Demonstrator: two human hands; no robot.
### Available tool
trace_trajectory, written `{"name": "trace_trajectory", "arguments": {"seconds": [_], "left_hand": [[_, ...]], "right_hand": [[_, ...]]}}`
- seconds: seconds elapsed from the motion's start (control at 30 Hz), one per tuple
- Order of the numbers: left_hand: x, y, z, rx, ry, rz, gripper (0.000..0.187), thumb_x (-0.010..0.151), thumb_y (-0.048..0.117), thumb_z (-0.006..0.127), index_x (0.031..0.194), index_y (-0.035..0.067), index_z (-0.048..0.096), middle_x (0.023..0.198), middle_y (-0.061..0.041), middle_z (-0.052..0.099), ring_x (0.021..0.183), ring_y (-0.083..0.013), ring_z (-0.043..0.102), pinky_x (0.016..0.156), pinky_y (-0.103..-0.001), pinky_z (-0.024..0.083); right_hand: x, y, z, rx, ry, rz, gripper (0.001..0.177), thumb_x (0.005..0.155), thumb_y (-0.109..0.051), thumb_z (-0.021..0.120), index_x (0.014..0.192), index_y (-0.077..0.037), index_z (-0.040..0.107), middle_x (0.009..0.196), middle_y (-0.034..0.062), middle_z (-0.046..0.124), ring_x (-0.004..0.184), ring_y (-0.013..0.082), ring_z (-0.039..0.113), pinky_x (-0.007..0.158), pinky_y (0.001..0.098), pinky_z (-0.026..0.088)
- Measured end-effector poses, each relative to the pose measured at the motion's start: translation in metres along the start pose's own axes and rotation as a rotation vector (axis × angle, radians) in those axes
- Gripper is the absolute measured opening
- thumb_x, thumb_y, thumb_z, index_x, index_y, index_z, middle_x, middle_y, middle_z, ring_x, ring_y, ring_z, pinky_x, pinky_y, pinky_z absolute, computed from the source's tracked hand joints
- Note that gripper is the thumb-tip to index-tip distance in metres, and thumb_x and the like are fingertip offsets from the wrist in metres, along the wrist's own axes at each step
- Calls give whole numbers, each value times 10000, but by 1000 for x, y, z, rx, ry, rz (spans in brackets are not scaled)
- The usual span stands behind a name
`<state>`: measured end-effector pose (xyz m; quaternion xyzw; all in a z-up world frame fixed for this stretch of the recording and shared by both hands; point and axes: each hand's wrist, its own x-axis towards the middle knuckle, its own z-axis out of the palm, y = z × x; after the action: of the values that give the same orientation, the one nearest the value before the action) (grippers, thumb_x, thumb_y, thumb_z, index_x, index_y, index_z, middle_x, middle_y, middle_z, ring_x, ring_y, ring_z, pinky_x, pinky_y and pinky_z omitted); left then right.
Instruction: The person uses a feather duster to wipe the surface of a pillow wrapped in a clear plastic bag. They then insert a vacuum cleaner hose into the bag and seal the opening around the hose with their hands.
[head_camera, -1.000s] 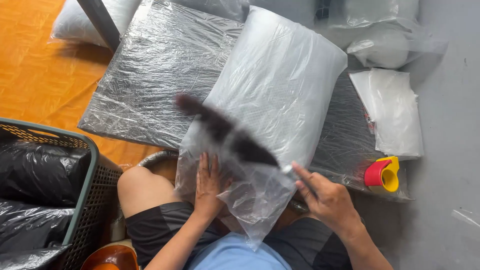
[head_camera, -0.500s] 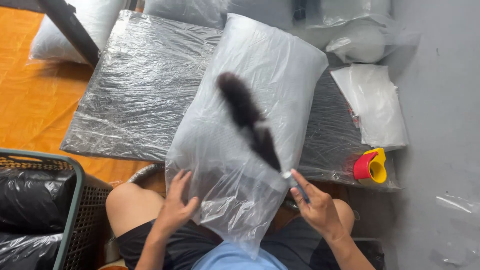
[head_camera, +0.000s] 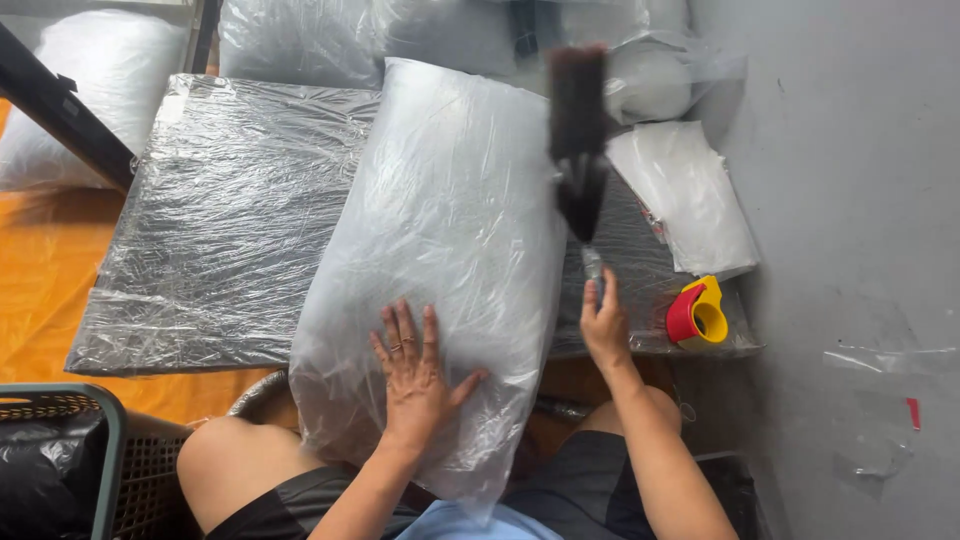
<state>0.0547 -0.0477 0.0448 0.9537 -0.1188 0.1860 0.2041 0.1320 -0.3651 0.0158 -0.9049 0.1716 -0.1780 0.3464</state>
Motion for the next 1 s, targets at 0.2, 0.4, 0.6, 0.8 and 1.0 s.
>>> {"name": "trace_trajectory", "arguments": {"seconds": [0.2, 0.4, 0.6, 0.8, 1.0], "left_hand": [[-12, -7, 21, 93, 149, 28, 1327, 786, 827, 633, 1647, 87, -54, 1702, -261, -25, 1589, -447, -12, 1259, -682, 62], [-14, -11, 37, 86, 204, 42, 1295, 832, 832, 577, 1637, 68, -89, 1689, -287, -29, 1582, -474, -3, 1252, -705, 59], [-18, -14, 46, 89, 200, 66, 1309, 829, 814, 598, 1630, 53, -104, 1685, -298, -32, 1570, -502, 7, 1243, -716, 63], [-19, -16, 53, 62, 226, 62, 1349, 809, 786, 664, 1628, 59, -125, 1684, -298, -19, 1565, -519, 26, 1224, -741, 80], [-23, -18, 55, 67, 215, 50, 1348, 797, 770, 707, 1626, 38, -64, 1673, -318, 46, 1555, -538, 80, 1221, -754, 100]], "right_hand": [[27, 29, 31, 8, -24, 163, 586, 1053, -467, 383, 1472, -71, 486, 1357, 239, 634, 1226, 451, 601, 1000, 520, 464], [31, -58, -22, -71, -261, -275, 569, 1035, -494, 431, 1549, -248, 429, 1098, 216, 754, 903, 434, 732, 785, 538, 572], [117, -94, -38, -407, -73, -101, 466, 1070, -326, 439, 1443, -63, 532, 1068, 342, 705, 950, 576, 651, 796, 629, 492], [97, -218, -45, -454, -612, -298, 587, 988, -585, 368, 1523, -376, 489, 1082, 232, 731, 1053, 456, 657, 893, 518, 491], [78, -247, -21, -751, -222, -554, 521, 1083, -434, 390, 1512, -165, 515, 874, 244, 747, 767, 483, 723, 653, 590, 539]]}}
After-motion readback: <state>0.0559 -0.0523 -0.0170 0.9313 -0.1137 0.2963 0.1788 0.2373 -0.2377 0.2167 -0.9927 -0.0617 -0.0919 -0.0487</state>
